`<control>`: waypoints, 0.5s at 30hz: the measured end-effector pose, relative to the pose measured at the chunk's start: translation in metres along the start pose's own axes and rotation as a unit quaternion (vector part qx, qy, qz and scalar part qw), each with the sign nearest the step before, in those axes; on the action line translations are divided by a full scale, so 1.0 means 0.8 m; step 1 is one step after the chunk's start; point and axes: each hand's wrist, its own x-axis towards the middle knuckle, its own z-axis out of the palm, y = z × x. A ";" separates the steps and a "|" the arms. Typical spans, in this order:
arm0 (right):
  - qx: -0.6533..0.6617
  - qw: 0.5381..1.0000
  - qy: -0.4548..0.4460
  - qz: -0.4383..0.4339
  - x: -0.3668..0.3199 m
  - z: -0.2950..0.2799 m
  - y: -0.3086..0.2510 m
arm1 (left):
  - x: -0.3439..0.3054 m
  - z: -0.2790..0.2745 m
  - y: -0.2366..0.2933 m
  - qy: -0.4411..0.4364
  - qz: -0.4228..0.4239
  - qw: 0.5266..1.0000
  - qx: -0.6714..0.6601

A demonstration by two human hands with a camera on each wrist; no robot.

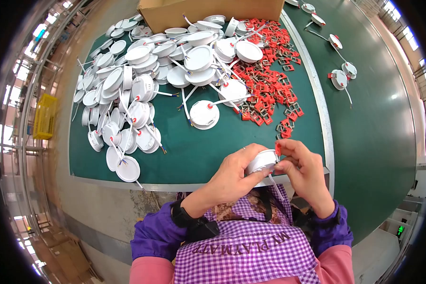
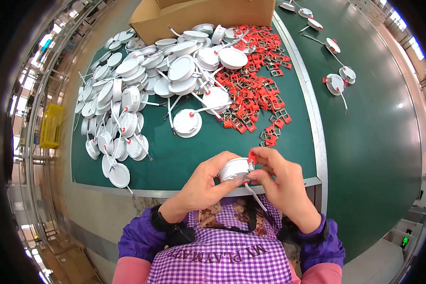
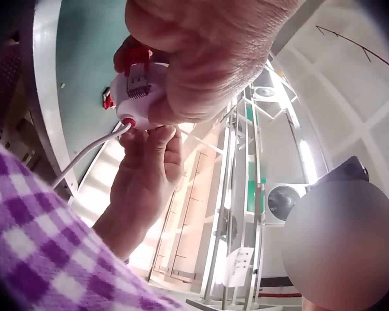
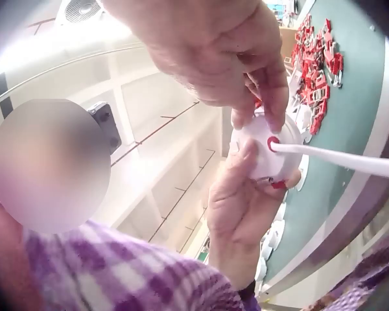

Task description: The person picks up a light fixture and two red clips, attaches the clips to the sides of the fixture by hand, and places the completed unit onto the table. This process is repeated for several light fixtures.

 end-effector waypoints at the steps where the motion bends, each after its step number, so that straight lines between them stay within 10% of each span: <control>1: 0.000 1.000 0.004 0.001 -0.002 -0.001 0.000 | 0.001 0.002 -0.001 -0.004 0.001 1.000 0.000; 6: 0.014 0.997 -0.036 0.073 0.005 -0.032 0.009 | 0.015 0.003 -0.006 -0.058 0.009 0.997 0.059; 13: -0.107 0.953 0.255 0.124 0.025 -0.210 0.107 | 0.029 -0.095 -0.018 0.291 0.112 0.831 0.460; 15: -0.379 0.830 0.385 0.141 0.026 -0.219 0.103 | 0.031 -0.115 -0.033 0.267 0.096 0.826 0.487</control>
